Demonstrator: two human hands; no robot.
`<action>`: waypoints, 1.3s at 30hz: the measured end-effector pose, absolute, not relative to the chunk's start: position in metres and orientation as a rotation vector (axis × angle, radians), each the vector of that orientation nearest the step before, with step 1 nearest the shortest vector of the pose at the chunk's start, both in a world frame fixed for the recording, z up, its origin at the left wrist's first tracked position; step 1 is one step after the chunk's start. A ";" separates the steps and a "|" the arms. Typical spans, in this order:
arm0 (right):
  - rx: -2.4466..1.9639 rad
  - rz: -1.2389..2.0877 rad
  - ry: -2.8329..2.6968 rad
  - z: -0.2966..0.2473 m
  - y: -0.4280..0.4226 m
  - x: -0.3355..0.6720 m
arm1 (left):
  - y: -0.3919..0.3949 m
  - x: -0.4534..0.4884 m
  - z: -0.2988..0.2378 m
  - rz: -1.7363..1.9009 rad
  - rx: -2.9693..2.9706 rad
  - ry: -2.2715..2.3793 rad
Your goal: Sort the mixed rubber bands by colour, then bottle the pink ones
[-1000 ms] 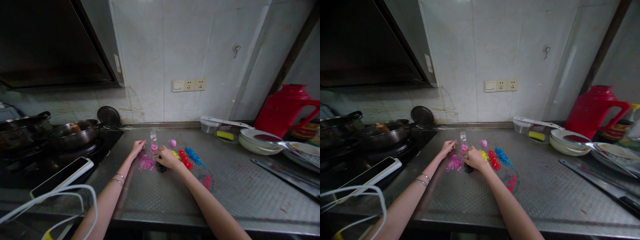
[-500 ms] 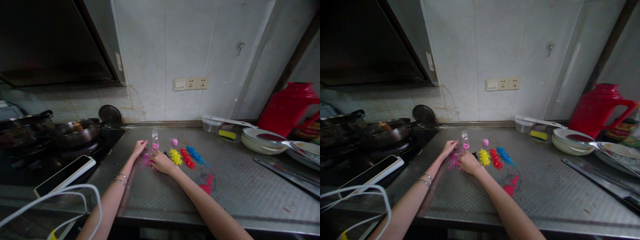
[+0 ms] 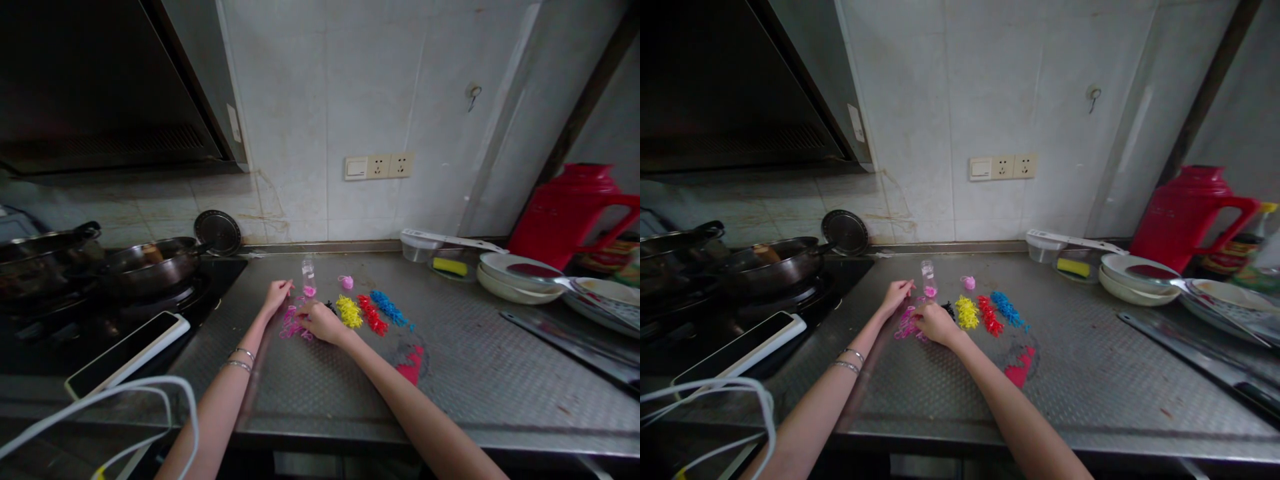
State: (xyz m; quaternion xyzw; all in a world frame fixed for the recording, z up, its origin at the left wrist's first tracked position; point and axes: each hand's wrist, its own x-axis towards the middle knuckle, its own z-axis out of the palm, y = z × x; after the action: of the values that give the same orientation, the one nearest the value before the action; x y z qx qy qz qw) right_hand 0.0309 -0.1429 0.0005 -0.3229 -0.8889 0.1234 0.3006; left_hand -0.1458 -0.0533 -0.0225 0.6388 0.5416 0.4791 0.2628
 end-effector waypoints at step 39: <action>-0.956 0.092 -2.372 0.108 -0.035 0.042 | -0.048 -0.148 -0.027 1.328 1.608 1.500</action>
State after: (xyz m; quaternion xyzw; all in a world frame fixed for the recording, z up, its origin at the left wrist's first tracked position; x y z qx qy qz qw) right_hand 0.0416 -0.0345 0.1076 -0.3578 -0.8879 0.0343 0.2871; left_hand -0.1478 -0.0484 -0.0272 0.6004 0.5602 0.4960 0.2823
